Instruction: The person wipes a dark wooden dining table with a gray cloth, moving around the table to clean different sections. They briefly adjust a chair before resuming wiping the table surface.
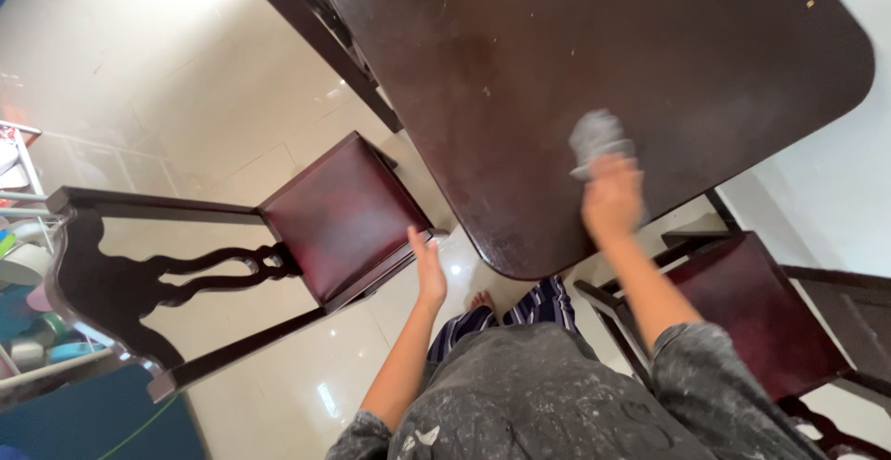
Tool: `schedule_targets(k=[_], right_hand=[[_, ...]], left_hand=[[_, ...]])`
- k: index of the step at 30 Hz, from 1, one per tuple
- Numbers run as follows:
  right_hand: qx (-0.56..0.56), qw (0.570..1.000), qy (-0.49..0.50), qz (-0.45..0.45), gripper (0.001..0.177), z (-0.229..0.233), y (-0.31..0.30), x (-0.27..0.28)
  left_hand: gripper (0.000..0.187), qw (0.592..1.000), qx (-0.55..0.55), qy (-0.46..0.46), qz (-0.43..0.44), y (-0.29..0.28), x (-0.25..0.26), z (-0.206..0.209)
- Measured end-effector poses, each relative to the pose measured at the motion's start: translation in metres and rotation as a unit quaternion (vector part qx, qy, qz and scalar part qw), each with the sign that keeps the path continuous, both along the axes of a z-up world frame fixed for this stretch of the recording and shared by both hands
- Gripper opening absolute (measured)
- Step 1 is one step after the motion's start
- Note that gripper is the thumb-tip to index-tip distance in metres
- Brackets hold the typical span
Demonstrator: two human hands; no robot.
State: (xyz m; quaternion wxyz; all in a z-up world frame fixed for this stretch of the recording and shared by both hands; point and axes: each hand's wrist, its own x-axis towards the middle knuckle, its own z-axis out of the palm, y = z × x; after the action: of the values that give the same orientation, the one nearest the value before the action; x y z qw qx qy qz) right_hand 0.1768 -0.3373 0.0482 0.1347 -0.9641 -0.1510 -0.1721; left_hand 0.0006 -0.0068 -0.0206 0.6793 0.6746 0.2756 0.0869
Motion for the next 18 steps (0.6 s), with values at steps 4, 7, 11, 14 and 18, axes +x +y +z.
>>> schedule_targets(k=[4,7,11,14,18], right_hand=[[0.052,0.968,0.000,0.247,0.039,0.002,0.080,-0.080],[0.091,0.936,0.003,0.340,0.032,0.010,0.080,-0.104],[-0.071,0.965,-0.077,0.240,0.036,0.020,0.019,-0.055],[0.064,0.998,-0.016,-0.007,0.039,0.020,-0.014,-0.008],[0.051,0.995,-0.079,-0.011,0.049,0.007,0.023,0.001]], left_hand=[[0.076,0.977,-0.207,0.037,-0.042,-0.019,0.010,-0.018],[0.076,0.947,-0.307,0.055,-0.077,-0.037,0.015,-0.019],[0.081,0.940,-0.320,0.077,-0.095,-0.040,0.017,-0.012],[0.082,0.938,-0.320,0.071,-0.115,-0.036,0.012,-0.009],[0.081,0.937,-0.318,0.084,-0.121,-0.035,0.011,-0.010]])
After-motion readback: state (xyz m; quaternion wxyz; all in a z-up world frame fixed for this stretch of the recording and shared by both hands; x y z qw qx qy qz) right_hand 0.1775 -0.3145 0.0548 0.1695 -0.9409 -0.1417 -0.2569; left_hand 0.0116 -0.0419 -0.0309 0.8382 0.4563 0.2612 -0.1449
